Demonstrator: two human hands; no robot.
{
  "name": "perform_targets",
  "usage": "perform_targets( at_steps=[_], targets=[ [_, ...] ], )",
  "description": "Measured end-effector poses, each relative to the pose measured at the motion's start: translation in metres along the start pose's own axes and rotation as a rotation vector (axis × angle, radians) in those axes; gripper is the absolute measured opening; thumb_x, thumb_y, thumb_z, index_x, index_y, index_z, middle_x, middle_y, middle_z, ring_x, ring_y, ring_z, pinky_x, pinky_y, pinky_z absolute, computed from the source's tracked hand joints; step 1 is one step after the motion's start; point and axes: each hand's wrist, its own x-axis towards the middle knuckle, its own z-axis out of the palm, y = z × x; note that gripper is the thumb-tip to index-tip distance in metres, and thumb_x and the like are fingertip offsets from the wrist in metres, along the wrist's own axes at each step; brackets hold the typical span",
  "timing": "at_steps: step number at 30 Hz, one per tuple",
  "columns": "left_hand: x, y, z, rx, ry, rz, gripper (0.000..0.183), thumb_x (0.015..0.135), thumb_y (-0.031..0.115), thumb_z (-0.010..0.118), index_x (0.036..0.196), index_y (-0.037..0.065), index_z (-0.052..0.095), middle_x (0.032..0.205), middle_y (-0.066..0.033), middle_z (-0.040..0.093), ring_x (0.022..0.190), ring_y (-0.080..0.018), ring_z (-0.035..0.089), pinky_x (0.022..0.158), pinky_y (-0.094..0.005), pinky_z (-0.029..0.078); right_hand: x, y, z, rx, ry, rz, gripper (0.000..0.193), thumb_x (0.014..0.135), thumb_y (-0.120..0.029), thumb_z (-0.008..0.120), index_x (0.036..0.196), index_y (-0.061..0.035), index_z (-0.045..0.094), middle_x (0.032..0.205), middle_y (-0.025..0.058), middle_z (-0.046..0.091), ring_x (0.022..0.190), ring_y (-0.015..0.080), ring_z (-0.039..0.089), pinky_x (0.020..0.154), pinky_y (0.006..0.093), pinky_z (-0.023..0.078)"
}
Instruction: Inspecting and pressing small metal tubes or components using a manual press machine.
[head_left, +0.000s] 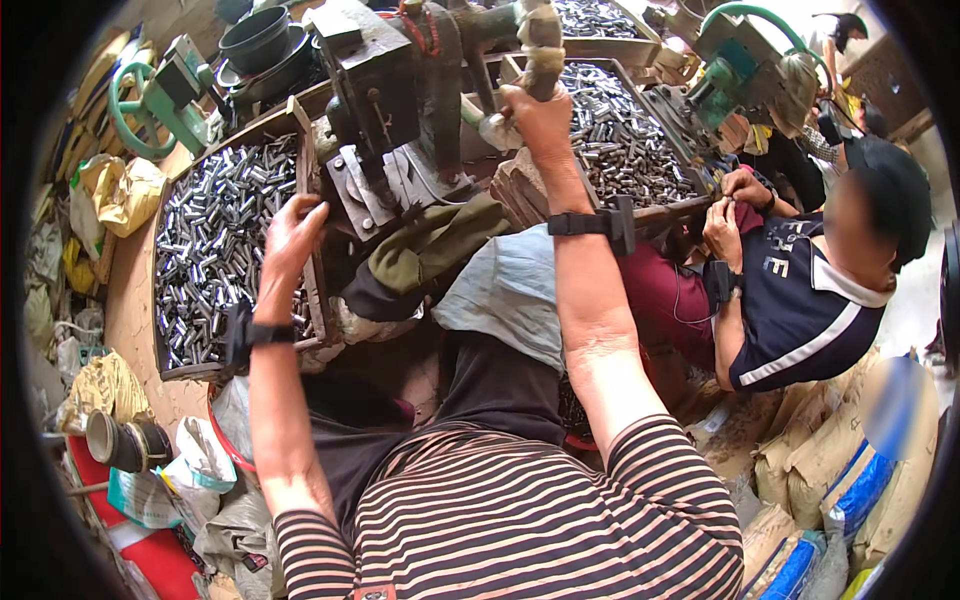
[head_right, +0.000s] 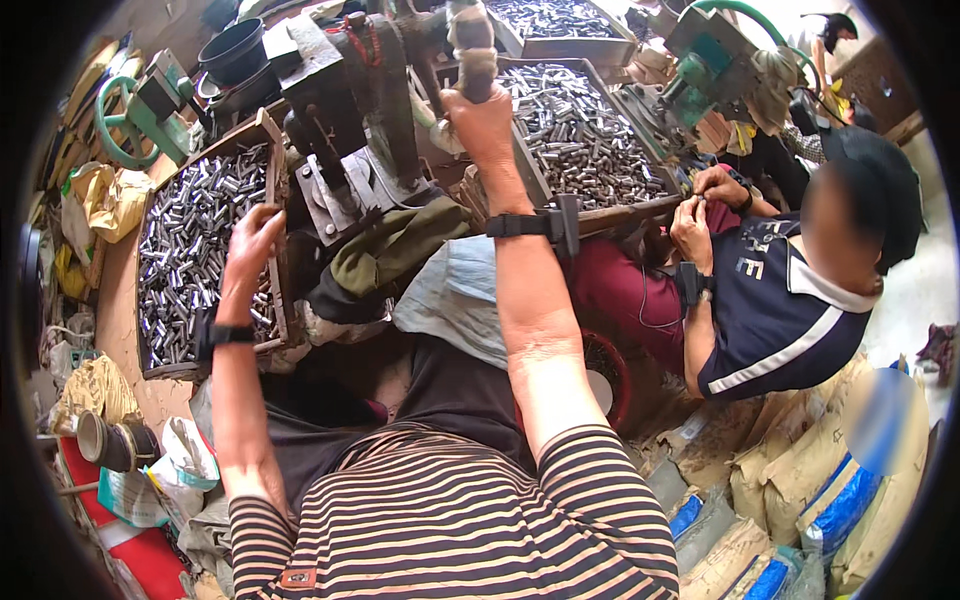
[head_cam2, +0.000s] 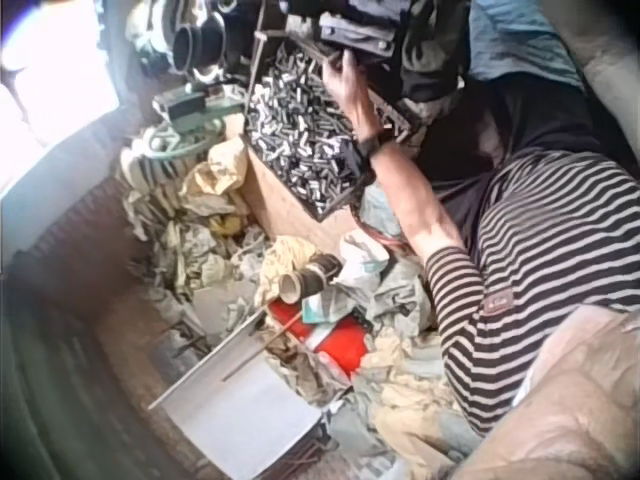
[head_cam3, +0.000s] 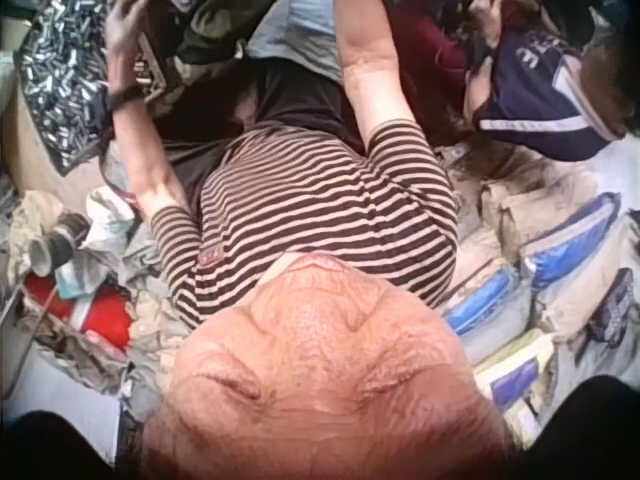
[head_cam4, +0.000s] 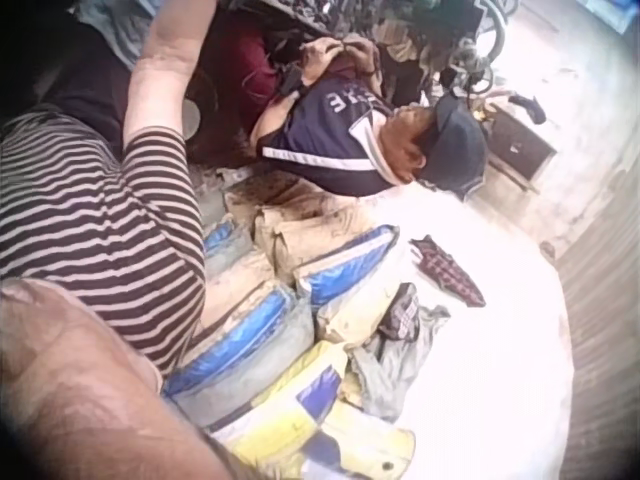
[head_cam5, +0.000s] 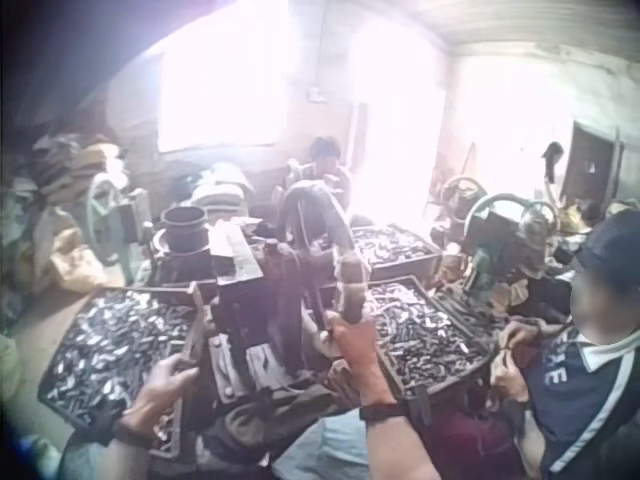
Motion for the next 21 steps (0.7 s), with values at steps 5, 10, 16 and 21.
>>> perform_targets(
  at_steps=[5, 10, 16, 21],
  targets=[
    [-0.111, 0.018, -0.069, 0.450, 0.040, 0.098, 0.029, 0.088, 0.020, 0.062, 0.107, -0.001, 0.061, 0.089, -0.0112, 0.067, 0.077, -0.0159, 0.063, 0.071, -0.0320, 0.051, -0.011, 0.038, 0.011, 0.064, 0.015, -0.033, 0.019, 0.074, -0.013, 0.072, 0.085, -0.0003, 0.063, 0.076, 0.0039, 0.066, 0.064, 0.0103, 0.060, 0.059, 0.0283, 0.049],
    [-0.177, -0.054, -0.122, 0.325, 0.144, -0.148, 0.026, 0.089, 0.018, 0.061, 0.106, -0.002, 0.060, 0.086, -0.0094, 0.066, 0.074, -0.0144, 0.060, 0.068, -0.0294, 0.049, -0.009, 0.039, 0.002, 0.078, 0.108, 0.035, 0.043, 0.072, -0.022, 0.078, 0.097, 0.0062, 0.059, 0.089, 0.0064, 0.063, 0.073, 0.0124, 0.058, 0.065, 0.0284, 0.050],
    [-0.233, -0.127, -0.139, 0.432, 0.123, -0.274, 0.018, 0.085, 0.014, 0.063, 0.098, 0.001, 0.062, 0.085, -0.0135, 0.065, 0.076, -0.0216, 0.062, 0.071, -0.0348, 0.049, -0.026, 0.005, 0.012, 0.035, 0.081, -0.068, 0.009, 0.078, -0.003, 0.068, 0.085, 0.0003, 0.063, 0.080, 0.0036, 0.063, 0.072, 0.0134, 0.061, 0.070, 0.0278, 0.048],
    [-0.217, -0.123, -0.138, 0.509, 0.154, -0.301, 0.019, 0.082, 0.016, 0.063, 0.091, -0.001, 0.060, 0.086, -0.0173, 0.064, 0.081, -0.0299, 0.062, 0.073, -0.0389, 0.048, -0.018, -0.004, 0.006, 0.111, 0.013, -0.063, 0.008, 0.078, -0.005, 0.068, 0.083, -0.0017, 0.063, 0.077, 0.0022, 0.062, 0.069, 0.0112, 0.059, 0.065, 0.0262, 0.046]
  ],
)
